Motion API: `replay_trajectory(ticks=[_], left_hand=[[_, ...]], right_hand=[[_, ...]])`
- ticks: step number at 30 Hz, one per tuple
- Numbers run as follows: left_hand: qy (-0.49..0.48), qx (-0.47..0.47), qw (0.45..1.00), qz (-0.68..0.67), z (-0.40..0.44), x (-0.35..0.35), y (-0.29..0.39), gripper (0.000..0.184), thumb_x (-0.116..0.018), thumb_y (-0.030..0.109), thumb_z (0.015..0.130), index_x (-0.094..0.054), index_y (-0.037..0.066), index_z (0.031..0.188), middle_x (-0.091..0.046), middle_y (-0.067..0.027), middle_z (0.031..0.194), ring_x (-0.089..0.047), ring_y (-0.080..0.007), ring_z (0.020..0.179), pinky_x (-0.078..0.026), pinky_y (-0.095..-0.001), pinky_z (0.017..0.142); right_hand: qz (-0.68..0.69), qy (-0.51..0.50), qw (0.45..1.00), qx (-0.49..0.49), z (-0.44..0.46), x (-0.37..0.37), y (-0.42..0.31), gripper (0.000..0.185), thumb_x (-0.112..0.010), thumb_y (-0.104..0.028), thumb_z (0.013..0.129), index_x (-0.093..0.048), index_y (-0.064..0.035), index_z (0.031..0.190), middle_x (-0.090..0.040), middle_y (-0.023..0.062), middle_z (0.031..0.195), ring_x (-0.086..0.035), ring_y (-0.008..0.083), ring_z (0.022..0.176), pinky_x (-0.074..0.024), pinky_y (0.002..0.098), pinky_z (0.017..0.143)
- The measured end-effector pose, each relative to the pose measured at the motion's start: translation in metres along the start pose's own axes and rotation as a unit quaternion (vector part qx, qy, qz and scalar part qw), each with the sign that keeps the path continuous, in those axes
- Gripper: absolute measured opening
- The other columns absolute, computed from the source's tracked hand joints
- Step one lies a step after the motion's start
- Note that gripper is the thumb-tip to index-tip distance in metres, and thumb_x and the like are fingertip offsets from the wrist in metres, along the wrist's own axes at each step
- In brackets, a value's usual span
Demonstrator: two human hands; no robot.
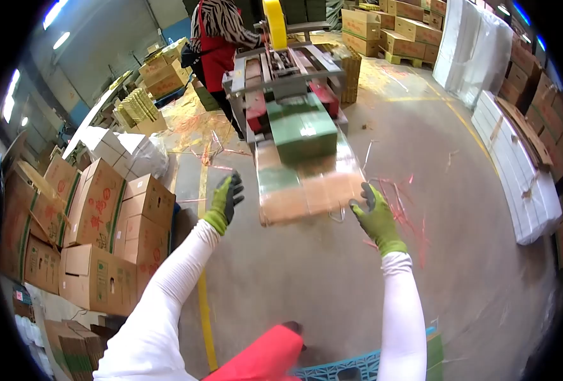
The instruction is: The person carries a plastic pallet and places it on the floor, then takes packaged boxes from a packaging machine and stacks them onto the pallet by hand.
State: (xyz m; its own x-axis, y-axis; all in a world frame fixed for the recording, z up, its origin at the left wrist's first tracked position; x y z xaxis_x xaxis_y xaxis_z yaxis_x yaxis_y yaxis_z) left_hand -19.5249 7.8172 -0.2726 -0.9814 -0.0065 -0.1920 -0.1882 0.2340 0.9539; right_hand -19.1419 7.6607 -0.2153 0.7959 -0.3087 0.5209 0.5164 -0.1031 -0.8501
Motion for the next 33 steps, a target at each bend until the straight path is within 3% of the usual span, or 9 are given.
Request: replay_trajectory(ticks=[11, 15, 17, 21, 24, 28, 30, 32, 33], left_hand=[[-0.003, 0.040, 0.997, 0.065, 0.072, -0.077, 0.023, 0.036, -0.066, 0.031, 0.088, -0.062, 0.007, 0.115, -0.060, 0.0007, 0.090, -0.052, -0.0085, 0.074, -0.043, -0.0248, 0.063], [-0.017, 0.046, 0.994, 0.099, 0.078, -0.107, -0.006, 0.051, -0.069, 0.027, 0.085, -0.054, 0.000, 0.125, -0.062, -0.0107, 0.114, -0.057, -0.0208, 0.100, -0.046, -0.0325, 0.087], [-0.055, 0.072, 0.996, 0.022, 0.029, -0.130, -0.004, 0.054, -0.070, 0.018, 0.083, -0.050, 0.001, 0.130, -0.060, -0.0100, 0.116, -0.057, -0.0197, 0.103, -0.047, -0.0321, 0.088], [-0.137, 0.107, 0.984, 0.039, -0.065, -0.132, -0.001, 0.076, -0.070, 0.007, 0.080, -0.031, 0.003, 0.145, -0.049, -0.0120, 0.132, -0.052, -0.0216, 0.117, -0.043, -0.0332, 0.098], [-0.164, 0.127, 0.954, 0.214, -0.121, -0.137, -0.005, 0.083, -0.074, 0.012, 0.076, -0.031, 0.001, 0.146, -0.042, -0.0157, 0.145, -0.044, -0.0255, 0.130, -0.035, -0.0350, 0.109], [-0.348, 0.030, 0.894, 0.280, -0.071, -0.225, 0.035, 0.080, -0.076, 0.016, 0.077, -0.035, 0.002, 0.144, -0.045, -0.0175, 0.142, -0.044, -0.0274, 0.131, -0.032, -0.0360, 0.110], [-0.406, 0.043, 0.880, 0.242, -0.035, -0.251, 0.053, 0.078, -0.076, 0.018, 0.077, -0.038, 0.002, 0.143, -0.049, -0.0168, 0.138, -0.045, -0.0273, 0.129, -0.035, -0.0365, 0.108], [-0.314, -0.131, 0.892, 0.299, 0.017, -0.239, 0.101, 0.068, -0.074, 0.018, 0.080, -0.044, 0.002, 0.138, -0.054, -0.0160, 0.132, -0.049, -0.0265, 0.124, -0.038, -0.0381, 0.104], [-0.222, -0.076, 0.933, 0.273, 0.047, -0.208, 0.107, 0.064, -0.073, 0.019, 0.081, -0.047, 0.003, 0.136, -0.054, -0.0152, 0.131, -0.050, -0.0261, 0.123, -0.038, -0.0384, 0.103]], right_hand=[[-0.109, 0.082, 0.984, -0.115, 0.223, -0.027, 0.024, 0.052, -0.069, -0.038, 0.083, -0.058, -0.0008, 0.117, -0.067, 0.0202, 0.102, -0.065, 0.0309, 0.095, -0.0491, 0.0392, 0.080], [-0.233, -0.015, 0.924, -0.302, 0.182, -0.045, -0.001, 0.080, -0.069, -0.049, 0.080, -0.040, -0.0080, 0.143, -0.036, 0.0221, 0.147, -0.034, 0.0408, 0.135, -0.0301, 0.0467, 0.109], [-0.079, -0.084, 0.934, -0.339, 0.143, -0.073, 0.033, 0.094, -0.071, -0.053, 0.076, -0.030, -0.0091, 0.149, -0.019, 0.0196, 0.155, -0.015, 0.0433, 0.143, -0.0169, 0.0497, 0.115], [-0.066, -0.128, 0.983, -0.110, 0.025, -0.052, 0.046, 0.095, -0.079, -0.036, 0.070, -0.034, -0.0019, 0.145, -0.026, 0.0249, 0.151, -0.027, 0.0409, 0.139, -0.0182, 0.0457, 0.116], [0.310, -0.026, 0.885, -0.347, -0.033, 0.017, 0.015, 0.082, -0.072, -0.035, 0.079, -0.034, 0.0011, 0.143, -0.041, 0.0174, 0.144, -0.037, 0.0287, 0.134, -0.0304, 0.0404, 0.111], [0.211, -0.086, 0.898, -0.376, -0.076, 0.051, 0.078, 0.067, -0.058, -0.035, 0.093, -0.030, -0.0002, 0.144, -0.046, 0.0101, 0.136, -0.044, 0.0200, 0.127, -0.0371, 0.0343, 0.106], [0.428, 0.081, 0.789, -0.433, -0.012, 0.087, 0.005, 0.063, -0.054, -0.032, 0.097, -0.029, -0.0016, 0.145, -0.045, 0.0097, 0.138, -0.045, 0.0189, 0.126, -0.0391, 0.0328, 0.104], [0.364, 0.131, 0.836, -0.388, 0.027, 0.092, 0.031, 0.066, -0.057, -0.031, 0.095, -0.027, -0.0028, 0.147, -0.045, 0.0095, 0.138, -0.047, 0.0195, 0.124, -0.0404, 0.0330, 0.103], [0.335, 0.155, 0.856, -0.361, 0.052, 0.092, 0.041, 0.068, -0.059, -0.030, 0.094, -0.026, -0.0035, 0.148, -0.045, 0.0094, 0.139, -0.048, 0.0198, 0.122, -0.0410, 0.0330, 0.102]])
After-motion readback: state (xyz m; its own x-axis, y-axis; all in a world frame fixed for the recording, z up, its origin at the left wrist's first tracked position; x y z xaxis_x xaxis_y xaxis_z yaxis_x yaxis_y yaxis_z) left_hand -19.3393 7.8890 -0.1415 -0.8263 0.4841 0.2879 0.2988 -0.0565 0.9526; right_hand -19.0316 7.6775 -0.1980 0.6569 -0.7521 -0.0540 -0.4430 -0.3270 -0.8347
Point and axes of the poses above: each hand's wrist, its own z-axis towards the middle knuckle, its own x-axis out of the back of the hand, y = z × x, the point moved 6 cm from there along z, towards the middle knuckle
